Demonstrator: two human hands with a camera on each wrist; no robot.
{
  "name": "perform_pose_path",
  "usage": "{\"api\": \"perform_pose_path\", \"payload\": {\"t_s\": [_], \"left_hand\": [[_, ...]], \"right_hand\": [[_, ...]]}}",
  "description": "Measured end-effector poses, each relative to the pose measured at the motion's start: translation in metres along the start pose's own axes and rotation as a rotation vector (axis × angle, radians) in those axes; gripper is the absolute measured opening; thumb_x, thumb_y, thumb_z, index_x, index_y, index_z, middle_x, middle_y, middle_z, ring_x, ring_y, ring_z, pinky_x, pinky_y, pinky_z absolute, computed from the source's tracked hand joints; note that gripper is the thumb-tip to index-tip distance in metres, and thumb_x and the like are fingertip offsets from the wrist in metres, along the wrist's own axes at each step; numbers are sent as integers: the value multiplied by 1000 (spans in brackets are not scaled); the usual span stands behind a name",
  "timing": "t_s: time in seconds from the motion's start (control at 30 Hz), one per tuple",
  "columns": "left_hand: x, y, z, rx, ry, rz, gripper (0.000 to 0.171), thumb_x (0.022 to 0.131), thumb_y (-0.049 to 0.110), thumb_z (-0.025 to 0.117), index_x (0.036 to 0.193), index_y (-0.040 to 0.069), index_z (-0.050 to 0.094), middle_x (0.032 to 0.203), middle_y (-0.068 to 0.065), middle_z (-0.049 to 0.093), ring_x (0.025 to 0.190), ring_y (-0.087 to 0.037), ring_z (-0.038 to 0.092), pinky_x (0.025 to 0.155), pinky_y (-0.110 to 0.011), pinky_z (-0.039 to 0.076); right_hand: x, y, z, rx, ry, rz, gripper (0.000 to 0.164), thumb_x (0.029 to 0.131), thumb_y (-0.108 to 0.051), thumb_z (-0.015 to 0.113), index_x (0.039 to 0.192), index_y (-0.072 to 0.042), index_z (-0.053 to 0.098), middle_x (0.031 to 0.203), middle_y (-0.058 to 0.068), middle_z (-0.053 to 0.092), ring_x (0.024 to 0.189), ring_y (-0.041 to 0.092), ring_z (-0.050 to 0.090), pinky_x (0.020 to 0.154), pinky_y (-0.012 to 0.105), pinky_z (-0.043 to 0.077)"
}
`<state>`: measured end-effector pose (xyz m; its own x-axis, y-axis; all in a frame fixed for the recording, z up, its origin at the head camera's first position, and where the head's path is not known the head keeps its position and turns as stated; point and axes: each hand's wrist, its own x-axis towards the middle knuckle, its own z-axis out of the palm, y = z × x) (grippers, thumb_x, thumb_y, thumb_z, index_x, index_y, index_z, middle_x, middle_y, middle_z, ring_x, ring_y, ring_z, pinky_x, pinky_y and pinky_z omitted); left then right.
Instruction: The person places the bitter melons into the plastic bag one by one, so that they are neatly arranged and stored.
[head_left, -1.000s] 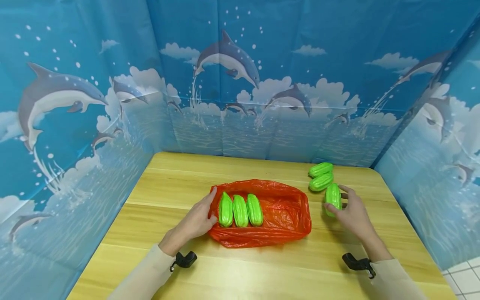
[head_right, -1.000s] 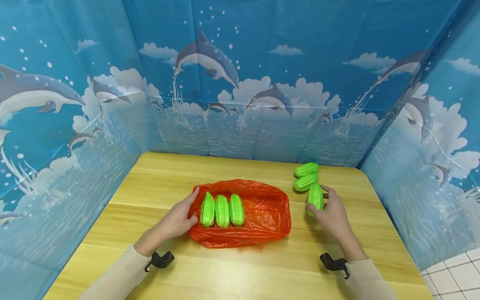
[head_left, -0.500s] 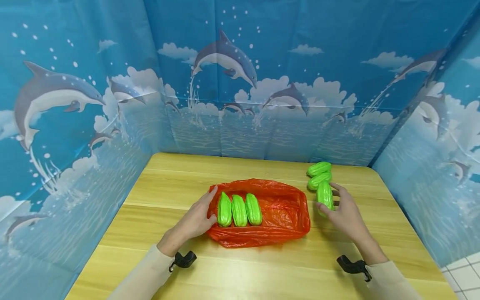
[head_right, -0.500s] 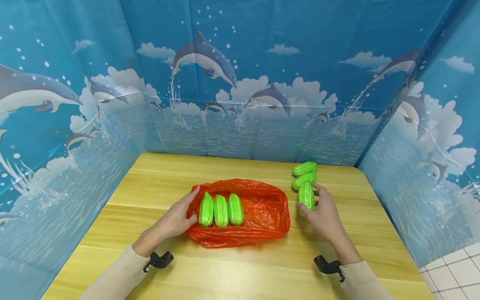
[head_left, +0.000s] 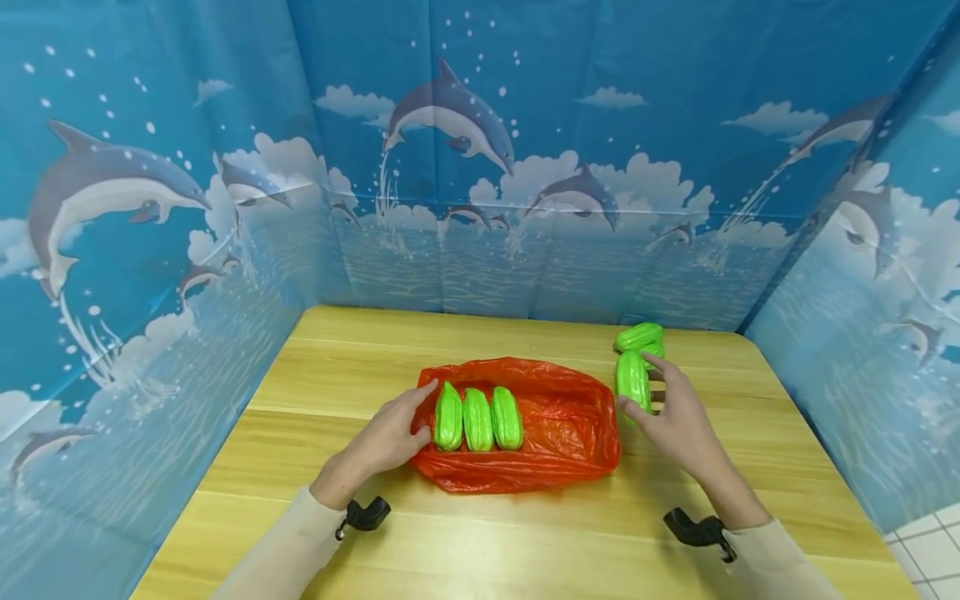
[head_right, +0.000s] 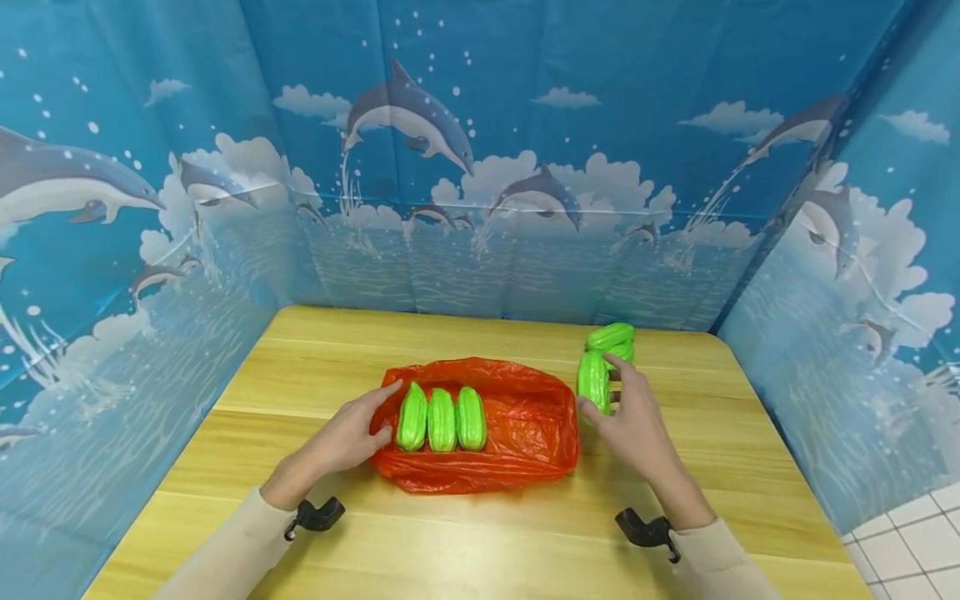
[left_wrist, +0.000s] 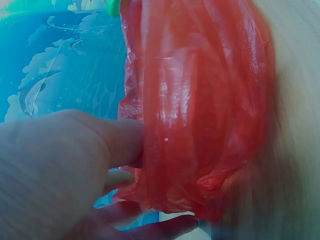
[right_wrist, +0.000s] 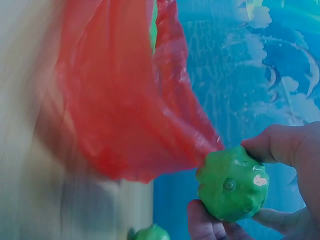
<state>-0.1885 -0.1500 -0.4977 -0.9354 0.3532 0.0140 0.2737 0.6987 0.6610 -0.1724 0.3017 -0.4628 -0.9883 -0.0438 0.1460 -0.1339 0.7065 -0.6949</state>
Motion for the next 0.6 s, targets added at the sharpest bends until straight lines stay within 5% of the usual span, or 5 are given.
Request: {"api": "perform_pose_path", "payload": {"t_s": [0.37, 0.6], "left_hand": [[1, 3, 1, -7, 32, -46, 84, 106, -2, 68, 183, 0, 33, 187, -24, 42, 164, -40, 55, 135, -59, 51], [4, 4, 1, -8, 44, -50, 88, 106, 0, 71, 184, 1, 30, 187, -24, 41, 169, -42, 51, 136, -60, 48]], "right_hand": [[0, -32, 8, 38, -6, -61, 89, 110, -20, 81, 182, -2, 32, 160, 35, 54, 125, 53, 76, 86, 46, 74], [2, -49, 20, 61, -57, -114, 89, 109, -18, 83, 182, -4, 33, 163, 32, 56, 127, 50, 76, 90, 49, 74]]}}
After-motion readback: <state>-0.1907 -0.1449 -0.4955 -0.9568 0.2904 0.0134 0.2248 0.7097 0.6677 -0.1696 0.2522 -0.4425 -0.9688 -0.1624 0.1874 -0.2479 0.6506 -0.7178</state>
